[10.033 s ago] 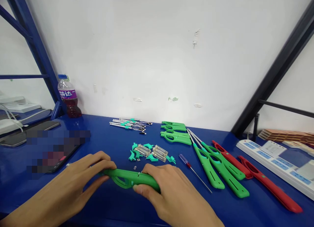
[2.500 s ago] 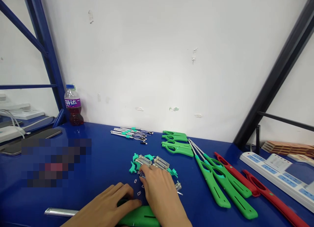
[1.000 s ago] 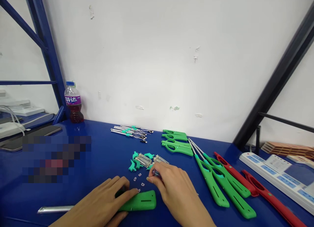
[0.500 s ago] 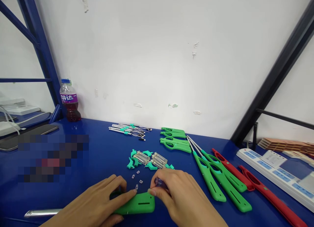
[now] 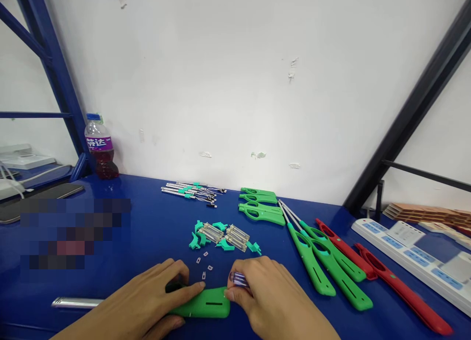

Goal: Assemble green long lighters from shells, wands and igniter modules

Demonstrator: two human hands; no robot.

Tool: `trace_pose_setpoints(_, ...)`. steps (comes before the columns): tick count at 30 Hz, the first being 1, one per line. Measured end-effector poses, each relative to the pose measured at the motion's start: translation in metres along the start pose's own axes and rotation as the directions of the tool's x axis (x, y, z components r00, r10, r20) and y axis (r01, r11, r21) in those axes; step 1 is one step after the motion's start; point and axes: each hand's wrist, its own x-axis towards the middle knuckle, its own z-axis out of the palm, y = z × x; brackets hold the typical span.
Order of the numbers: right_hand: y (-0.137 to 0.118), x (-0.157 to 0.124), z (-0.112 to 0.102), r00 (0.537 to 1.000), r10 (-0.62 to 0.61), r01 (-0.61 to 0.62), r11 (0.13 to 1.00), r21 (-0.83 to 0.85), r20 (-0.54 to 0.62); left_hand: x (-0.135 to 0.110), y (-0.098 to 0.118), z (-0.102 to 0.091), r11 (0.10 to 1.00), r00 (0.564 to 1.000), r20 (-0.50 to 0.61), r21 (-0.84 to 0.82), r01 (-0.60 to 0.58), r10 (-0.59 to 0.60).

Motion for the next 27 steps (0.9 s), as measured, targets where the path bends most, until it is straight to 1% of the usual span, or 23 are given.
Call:
trace_pose_setpoints(3, -0.0016, 0.0006, -0.0012, 0.999, 0.038, -0.038, 0.999, -0.027, 0.024, 0.002, 0.0014, -0.0028, 1.0, 1.0, 0.023, -0.008, 0.009, -0.008)
trace_pose_setpoints(6, -0.0019, 0.001, -0.0002, 0.998, 0.045, -0.043, 0.998, -0.042, 0.048, 0.0029, 0.0021, -0.0043, 1.0, 1.0, 0.03, -0.019, 0.01, -0.009)
trace_pose_setpoints(11, -0.001, 0.0019, 0.0028, 1.0, 0.027, -0.027, 0.999, -0.044, 0.01, 0.0037, 0.0051, -0.0074, 1.0, 1.0, 0.014, -0.001, 0.022, -0.022)
trace_pose_setpoints(17, -0.0007, 0.0023, 0.0056, 0.999, 0.046, -0.046, 0.998, -0.038, 0.011, 0.0079, 0.007, -0.0078, 0.999, 0.997, 0.071, 0.025, 0.025, -0.027)
trace_pose_setpoints(19, -0.0007, 0.0024, 0.0062, 0.999, 0.039, -0.039, 0.999, -0.033, 0.008, 0.0063, 0.0065, -0.0061, 1.0, 0.998, 0.055, 0.02, 0.014, -0.016)
trace_pose_setpoints(21, -0.0013, 0.0028, 0.0058, 1.0, 0.019, -0.018, 1.0, -0.023, 0.024, 0.0038, 0.0067, -0.0057, 1.0, 1.0, 0.008, 0.02, 0.011, -0.012)
trace_pose_setpoints(23, -0.0023, 0.0034, 0.0049, 0.999, 0.0, 0.001, 1.0, -0.008, 0.044, 0.0021, 0.0079, -0.0067, 1.0, 1.0, -0.016, 0.02, 0.013, -0.013)
trace_pose_setpoints(27, -0.0032, 0.0042, 0.005, 0.998, -0.015, 0.015, 1.0, 0.002, 0.058, 0.0022, 0.0098, -0.0095, 0.999, 1.0, -0.005, 0.034, 0.012, -0.012)
